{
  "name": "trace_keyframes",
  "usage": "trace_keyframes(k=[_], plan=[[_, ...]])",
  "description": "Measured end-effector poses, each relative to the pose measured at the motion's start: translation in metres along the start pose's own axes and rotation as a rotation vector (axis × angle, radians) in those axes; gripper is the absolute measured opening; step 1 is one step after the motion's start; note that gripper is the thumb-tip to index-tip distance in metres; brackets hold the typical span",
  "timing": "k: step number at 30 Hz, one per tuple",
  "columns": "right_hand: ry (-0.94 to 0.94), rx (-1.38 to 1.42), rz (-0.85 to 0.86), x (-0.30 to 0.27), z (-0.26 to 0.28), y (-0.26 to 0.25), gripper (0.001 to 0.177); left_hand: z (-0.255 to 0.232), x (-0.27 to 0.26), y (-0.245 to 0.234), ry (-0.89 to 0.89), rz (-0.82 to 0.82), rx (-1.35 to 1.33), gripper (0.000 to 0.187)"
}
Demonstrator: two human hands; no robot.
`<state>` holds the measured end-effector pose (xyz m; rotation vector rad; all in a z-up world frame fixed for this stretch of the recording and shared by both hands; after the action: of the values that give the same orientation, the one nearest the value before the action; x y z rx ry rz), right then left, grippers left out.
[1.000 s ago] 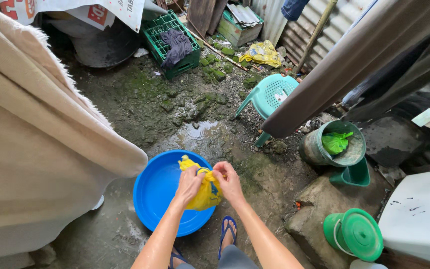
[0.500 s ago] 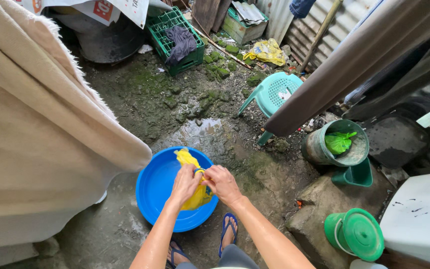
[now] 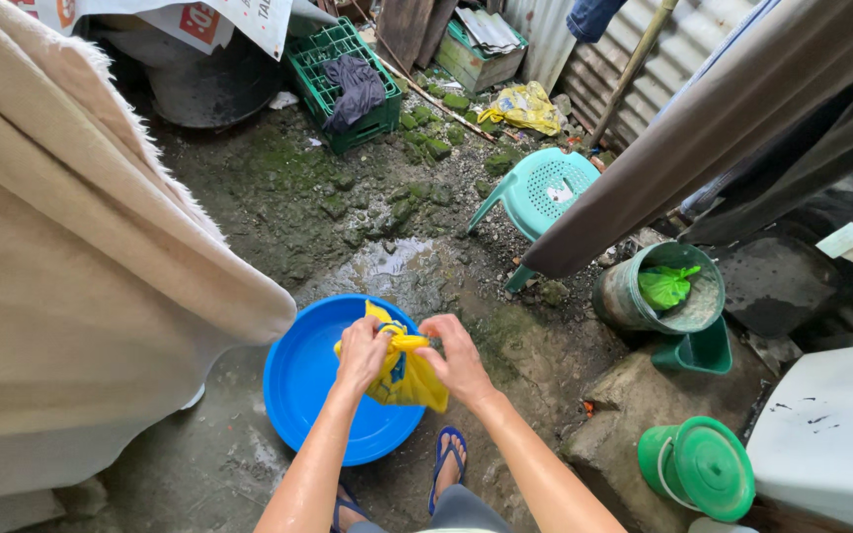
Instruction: The person washes clothing items in a blue basin, moves a mop into the basin to rinse it, and handles various plastic bags and clothes in an outdoor laundry area.
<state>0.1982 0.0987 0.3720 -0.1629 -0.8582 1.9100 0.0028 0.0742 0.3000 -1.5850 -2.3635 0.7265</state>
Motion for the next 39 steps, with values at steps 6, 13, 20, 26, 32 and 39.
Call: trace_keyframes(k=[6,13,20,26,32,39], plan=[[-0.243,-0.397,-0.139,0.007,0.029,0.005,0.031,0.007,0.007,0.001,0.019,-0.017,0.046,0.029],[-0.247,-0.416,0.078,0.015,0.026,0.022,0.018,-0.016,-0.013,-0.020,0.158,-0.051,0.049,0.022],[-0.112,-0.227,0.189,0.007,0.010,0.008,0.020,-0.014,-0.023,-0.018,0.179,-0.090,0.103,0.015],[-0.161,-0.308,-0.041,-0.001,0.013,-0.006,0.033,0.003,-0.010,-0.002,0.135,0.008,0.188,0.019],[-0.129,-0.522,-0.007,0.001,0.027,0.018,0.043,0.003,-0.001,0.014,0.059,0.073,0.229,0.024],[-0.254,-0.594,0.080,0.012,0.012,0.021,0.016,-0.024,-0.020,-0.002,0.170,0.009,0.129,0.018]])
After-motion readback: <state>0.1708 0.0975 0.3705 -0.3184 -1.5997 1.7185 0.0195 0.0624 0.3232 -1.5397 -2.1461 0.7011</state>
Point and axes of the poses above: each hand's wrist, its own x-axis towards the middle knuckle, its own y-axis out of the palm, z = x × y, the point moved 1 cm from there along x, towards the middle knuckle, and after that the axes turned 8 degrees about -x, right-handed, at the moved point
